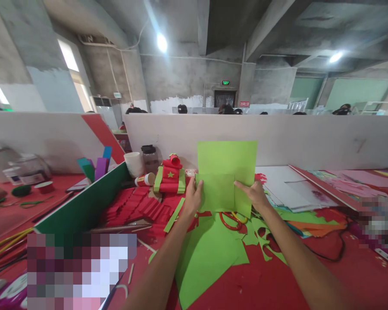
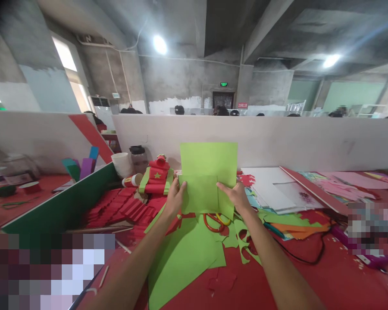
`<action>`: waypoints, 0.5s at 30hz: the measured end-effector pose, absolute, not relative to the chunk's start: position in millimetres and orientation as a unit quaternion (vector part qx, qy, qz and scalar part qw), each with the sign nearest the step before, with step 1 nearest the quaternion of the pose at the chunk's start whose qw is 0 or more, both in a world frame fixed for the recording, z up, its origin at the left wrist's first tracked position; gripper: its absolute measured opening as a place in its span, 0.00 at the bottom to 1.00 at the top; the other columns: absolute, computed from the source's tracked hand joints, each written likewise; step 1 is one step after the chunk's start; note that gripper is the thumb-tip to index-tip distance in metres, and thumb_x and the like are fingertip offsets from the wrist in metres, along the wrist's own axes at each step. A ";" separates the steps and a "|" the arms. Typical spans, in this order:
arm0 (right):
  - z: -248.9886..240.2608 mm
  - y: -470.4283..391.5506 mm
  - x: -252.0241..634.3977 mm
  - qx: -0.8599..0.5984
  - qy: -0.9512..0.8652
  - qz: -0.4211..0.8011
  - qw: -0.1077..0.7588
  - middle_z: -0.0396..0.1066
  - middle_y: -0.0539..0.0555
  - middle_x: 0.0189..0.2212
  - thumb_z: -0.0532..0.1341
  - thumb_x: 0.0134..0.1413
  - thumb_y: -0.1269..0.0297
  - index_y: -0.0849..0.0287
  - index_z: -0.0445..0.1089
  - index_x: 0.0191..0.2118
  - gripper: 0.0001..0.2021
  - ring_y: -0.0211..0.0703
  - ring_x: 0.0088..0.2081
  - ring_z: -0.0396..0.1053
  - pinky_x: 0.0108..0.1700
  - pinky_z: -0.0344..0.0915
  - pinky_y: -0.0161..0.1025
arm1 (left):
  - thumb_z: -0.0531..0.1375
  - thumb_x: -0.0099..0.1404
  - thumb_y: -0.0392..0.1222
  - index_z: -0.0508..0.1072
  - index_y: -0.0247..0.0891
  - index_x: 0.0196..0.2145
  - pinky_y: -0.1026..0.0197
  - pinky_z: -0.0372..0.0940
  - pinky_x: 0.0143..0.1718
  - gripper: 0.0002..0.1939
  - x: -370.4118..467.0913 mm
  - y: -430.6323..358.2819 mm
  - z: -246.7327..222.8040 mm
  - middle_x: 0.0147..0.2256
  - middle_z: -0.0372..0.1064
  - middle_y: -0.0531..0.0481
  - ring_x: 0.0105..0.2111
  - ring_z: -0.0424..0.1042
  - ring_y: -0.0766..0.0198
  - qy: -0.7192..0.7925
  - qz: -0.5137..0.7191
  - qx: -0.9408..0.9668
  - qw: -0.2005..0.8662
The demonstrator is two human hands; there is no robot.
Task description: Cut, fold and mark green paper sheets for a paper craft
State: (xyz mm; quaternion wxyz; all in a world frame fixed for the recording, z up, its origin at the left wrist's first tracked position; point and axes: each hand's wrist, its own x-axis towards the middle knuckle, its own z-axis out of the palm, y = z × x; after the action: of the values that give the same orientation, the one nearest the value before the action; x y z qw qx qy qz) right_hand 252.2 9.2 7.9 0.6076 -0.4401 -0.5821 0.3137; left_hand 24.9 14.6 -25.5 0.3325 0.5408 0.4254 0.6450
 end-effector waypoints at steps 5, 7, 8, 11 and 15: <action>6.4 9.4 250.0 -0.447 -0.582 0.307 0.606 0.79 0.61 0.36 0.72 0.37 0.56 0.66 0.77 0.40 0.23 0.54 0.37 0.76 0.37 0.74 0.44 | 0.55 0.68 0.48 0.52 0.38 0.66 0.52 0.42 0.67 0.32 26.8 9.5 -21.1 0.69 0.41 0.43 0.68 0.40 0.54 0.418 0.637 0.540 0.357; 6.2 9.8 250.1 -0.453 -0.577 0.296 0.612 0.79 0.61 0.36 0.73 0.36 0.56 0.66 0.77 0.40 0.23 0.53 0.36 0.76 0.37 0.74 0.43 | 0.56 0.68 0.49 0.52 0.39 0.66 0.51 0.42 0.67 0.33 27.3 7.2 -19.7 0.69 0.40 0.43 0.68 0.40 0.53 0.423 0.633 0.536 0.364; 6.3 9.9 250.3 -0.456 -0.575 0.293 0.613 0.79 0.61 0.35 0.73 0.36 0.56 0.66 0.77 0.39 0.23 0.53 0.36 0.76 0.37 0.73 0.43 | 0.56 0.67 0.49 0.52 0.39 0.66 0.51 0.43 0.67 0.33 27.5 6.4 -19.2 0.69 0.41 0.43 0.68 0.41 0.53 0.425 0.632 0.535 0.365; 6.9 10.1 250.9 -0.463 -0.572 0.286 0.613 0.79 0.61 0.34 0.73 0.36 0.56 0.67 0.77 0.38 0.22 0.53 0.35 0.76 0.36 0.73 0.42 | 0.57 0.67 0.49 0.54 0.40 0.65 0.50 0.45 0.67 0.32 27.7 5.5 -18.9 0.68 0.43 0.45 0.68 0.42 0.52 0.419 0.633 0.539 0.365; 6.4 10.9 251.3 -0.456 -0.572 0.291 0.617 0.79 0.62 0.37 0.73 0.36 0.56 0.66 0.76 0.39 0.23 0.53 0.36 0.77 0.39 0.73 0.43 | 0.58 0.66 0.50 0.57 0.42 0.64 0.49 0.46 0.66 0.31 27.2 7.3 -20.7 0.68 0.46 0.46 0.67 0.45 0.51 0.420 0.634 0.538 0.363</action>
State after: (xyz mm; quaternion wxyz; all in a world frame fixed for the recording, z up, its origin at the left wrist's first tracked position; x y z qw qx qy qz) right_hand 251.3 10.9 6.4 0.6168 -0.4558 -0.5720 0.2908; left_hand 27.2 7.3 -20.7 0.3631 0.5384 0.4202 0.6339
